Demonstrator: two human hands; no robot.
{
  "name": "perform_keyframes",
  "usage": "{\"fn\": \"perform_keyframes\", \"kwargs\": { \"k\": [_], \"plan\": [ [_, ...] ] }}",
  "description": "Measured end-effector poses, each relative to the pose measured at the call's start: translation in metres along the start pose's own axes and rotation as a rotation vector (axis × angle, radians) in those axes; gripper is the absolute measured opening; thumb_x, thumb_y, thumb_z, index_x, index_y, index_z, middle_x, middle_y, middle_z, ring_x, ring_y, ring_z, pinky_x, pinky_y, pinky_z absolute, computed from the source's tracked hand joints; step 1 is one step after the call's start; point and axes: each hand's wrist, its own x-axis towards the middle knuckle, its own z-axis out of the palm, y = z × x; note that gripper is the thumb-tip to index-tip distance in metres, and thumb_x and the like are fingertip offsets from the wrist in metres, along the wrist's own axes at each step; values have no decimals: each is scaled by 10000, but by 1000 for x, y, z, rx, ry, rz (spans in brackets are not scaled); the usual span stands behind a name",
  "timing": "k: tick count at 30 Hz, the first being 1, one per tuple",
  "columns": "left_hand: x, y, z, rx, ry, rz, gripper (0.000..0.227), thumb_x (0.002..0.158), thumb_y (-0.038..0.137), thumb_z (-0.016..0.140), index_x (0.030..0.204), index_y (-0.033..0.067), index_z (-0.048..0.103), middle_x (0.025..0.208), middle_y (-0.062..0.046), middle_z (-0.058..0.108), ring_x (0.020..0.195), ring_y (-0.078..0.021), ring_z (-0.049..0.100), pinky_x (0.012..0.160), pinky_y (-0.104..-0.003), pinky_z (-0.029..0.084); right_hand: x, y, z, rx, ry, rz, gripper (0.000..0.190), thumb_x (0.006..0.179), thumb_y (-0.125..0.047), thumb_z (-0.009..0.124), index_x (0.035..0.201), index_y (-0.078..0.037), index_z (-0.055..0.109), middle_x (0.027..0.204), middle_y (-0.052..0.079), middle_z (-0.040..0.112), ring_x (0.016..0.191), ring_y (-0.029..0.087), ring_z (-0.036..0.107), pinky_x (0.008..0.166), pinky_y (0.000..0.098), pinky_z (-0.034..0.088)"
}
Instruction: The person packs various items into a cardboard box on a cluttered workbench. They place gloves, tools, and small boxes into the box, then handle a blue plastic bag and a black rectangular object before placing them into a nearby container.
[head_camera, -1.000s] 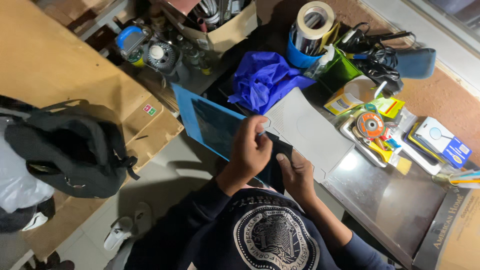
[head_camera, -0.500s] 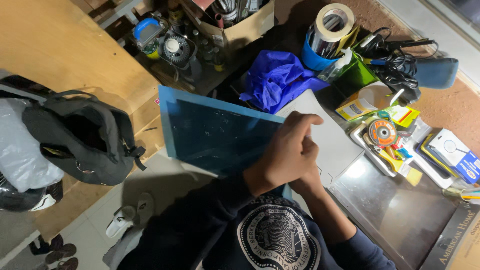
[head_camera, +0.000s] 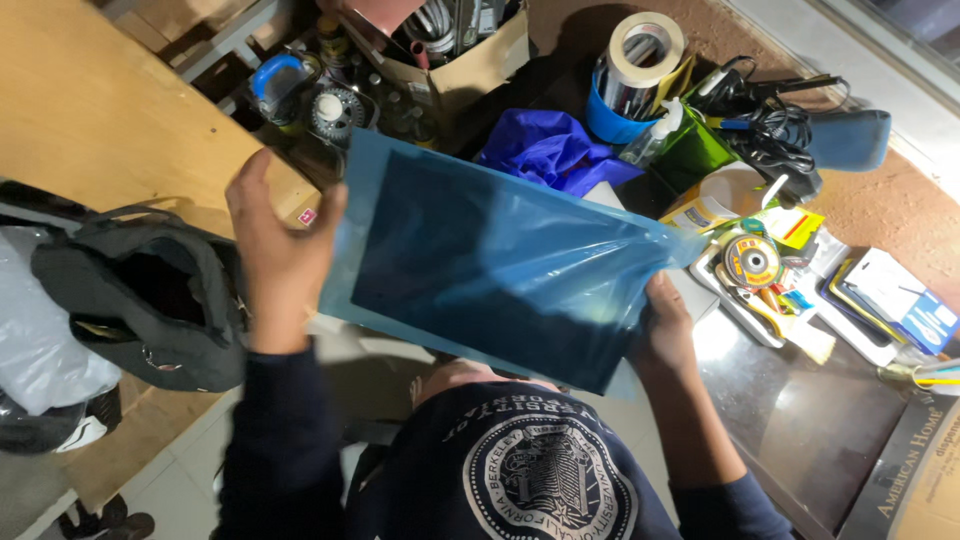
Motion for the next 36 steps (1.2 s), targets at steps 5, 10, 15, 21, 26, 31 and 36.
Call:
{"fn": "perform_keyframes", "kwargs": {
  "k": [5,10,15,21,26,31,36],
  "plan": [
    [-36,-26,-4,-682,-668,-1143,552,952,310,700,1429,114,503,1102,-62,603,1079,-160,614,931,-375,500,2,-16,-5,-25,24,82,286,988,-335,643,1105,-81,702,922,174,732,814,316,763,758,444,637],
    [-59,-9,17,-964,-687,-1238,475,830,110,790,1288,55,676,1181,-137,732,1071,-222,678,1012,-444,518,37,16,-55,-84,43,190,304,980,-375,674,1072,-88,709,903,162,732,795,297,750,752,452,633],
    [-79,-5,25,-1009,-652,-1296,428,758,52,849,1168,21,731,1083,-165,761,994,-280,709,934,-487,551,34,18,-56,-310,-14,106,349,904,-224,727,1199,-50,664,1064,164,695,983,263,671,897,434,563],
    [-124,-3,41,-961,-610,-1303,538,736,61,882,1250,98,732,1173,-104,744,1099,-254,670,1058,-469,486,31,9,-55,-155,36,158,710,998,-595,472,1443,-50,563,1326,199,642,1207,353,646,1061,530,515],
    [-136,14,38,-973,-486,-1480,522,796,59,824,1298,68,679,1191,-133,730,1087,-298,675,1086,-504,457,15,-32,-33,-1001,-146,54,345,870,-249,839,1105,-19,734,801,111,682,762,216,634,731,370,542],
    [-197,-46,57,-1028,-413,-1438,541,815,39,789,1335,125,663,1222,-70,709,1104,-300,671,1098,-526,450,20,-42,-61,-946,-151,44,116,913,-70,752,926,45,753,700,148,690,585,180,634,606,303,556],
    [-197,-32,68,-1111,-395,-1502,528,830,31,778,1333,127,648,1200,-106,728,1115,-318,694,1087,-543,456,18,-43,-51,-804,-56,-88,141,1021,-102,654,965,4,729,761,193,711,616,242,695,688,343,573]
  ]
}}
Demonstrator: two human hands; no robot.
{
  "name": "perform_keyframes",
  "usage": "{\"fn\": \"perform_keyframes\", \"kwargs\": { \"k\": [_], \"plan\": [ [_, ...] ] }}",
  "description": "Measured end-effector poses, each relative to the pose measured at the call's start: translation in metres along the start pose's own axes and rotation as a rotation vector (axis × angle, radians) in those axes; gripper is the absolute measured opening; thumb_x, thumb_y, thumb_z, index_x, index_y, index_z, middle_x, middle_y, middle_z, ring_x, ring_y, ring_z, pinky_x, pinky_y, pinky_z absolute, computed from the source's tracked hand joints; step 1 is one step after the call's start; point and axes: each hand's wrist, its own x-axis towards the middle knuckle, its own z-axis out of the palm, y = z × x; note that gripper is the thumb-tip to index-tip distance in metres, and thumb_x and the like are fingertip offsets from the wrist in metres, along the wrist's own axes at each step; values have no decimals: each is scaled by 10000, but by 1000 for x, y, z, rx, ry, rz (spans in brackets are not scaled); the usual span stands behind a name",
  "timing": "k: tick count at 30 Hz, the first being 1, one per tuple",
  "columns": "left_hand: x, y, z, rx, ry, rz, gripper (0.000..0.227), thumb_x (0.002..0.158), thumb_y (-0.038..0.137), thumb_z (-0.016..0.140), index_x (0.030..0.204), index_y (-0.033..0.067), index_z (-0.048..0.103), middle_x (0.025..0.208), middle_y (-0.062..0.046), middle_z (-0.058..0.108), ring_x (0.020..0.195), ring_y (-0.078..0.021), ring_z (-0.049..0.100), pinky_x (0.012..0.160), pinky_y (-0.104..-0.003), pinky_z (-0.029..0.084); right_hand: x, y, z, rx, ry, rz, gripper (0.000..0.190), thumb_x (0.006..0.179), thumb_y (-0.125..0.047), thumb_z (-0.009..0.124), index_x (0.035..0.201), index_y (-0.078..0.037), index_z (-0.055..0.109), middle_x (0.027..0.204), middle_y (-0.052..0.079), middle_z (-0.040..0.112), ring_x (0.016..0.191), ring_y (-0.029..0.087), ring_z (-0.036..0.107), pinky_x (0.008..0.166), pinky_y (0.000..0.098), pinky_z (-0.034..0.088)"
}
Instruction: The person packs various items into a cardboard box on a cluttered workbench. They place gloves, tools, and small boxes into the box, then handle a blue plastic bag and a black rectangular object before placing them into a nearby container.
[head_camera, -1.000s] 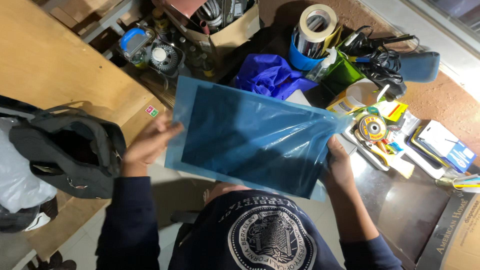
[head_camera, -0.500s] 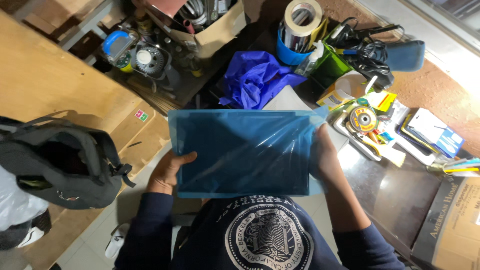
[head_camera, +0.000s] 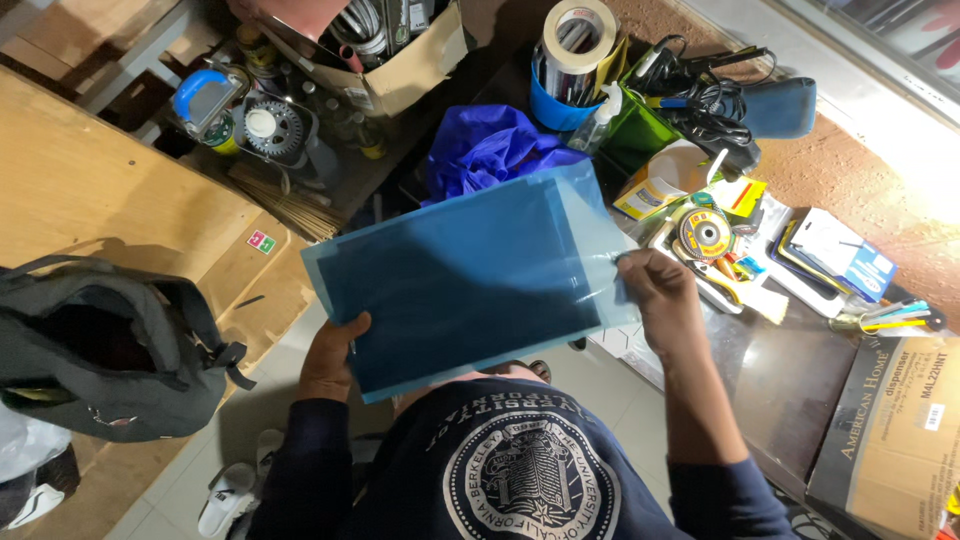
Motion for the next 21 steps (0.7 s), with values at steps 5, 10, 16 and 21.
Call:
{"fn": "perform_keyframes", "kwargs": {
  "k": [5,10,16,21],
  "plan": [
    [11,-25,-28,-93,44,-26,499,855,48,760,1339,119,658,1222,-162,714,1078,-391,687,1056,-579,473,-16,-18,18,-221,171,-239,464,1018,-159,664,1386,73,503,1240,360,590,1174,538,593,966,711,497],
    [-5,-7,-8,-126,42,-26,541,845,82,780,1369,101,649,1197,-150,717,1080,-355,684,1004,-550,503,-17,-3,30,-97,-161,20,791,888,-312,731,1530,13,402,1403,368,505,1302,499,505,1066,655,422],
    [9,-28,-29,-171,89,-110,536,811,49,815,1323,97,663,1180,-196,720,1062,-409,697,983,-578,501,-16,12,56,231,-171,155,317,970,-312,684,943,3,700,612,78,577,478,156,560,447,253,488],
    [21,-57,-45,-241,208,-170,472,754,19,854,1200,89,718,1061,-165,740,995,-358,729,959,-517,531,-25,-18,84,176,-216,-27,452,1049,-328,571,715,-33,645,500,78,536,387,153,556,388,291,526]
  ]
}}
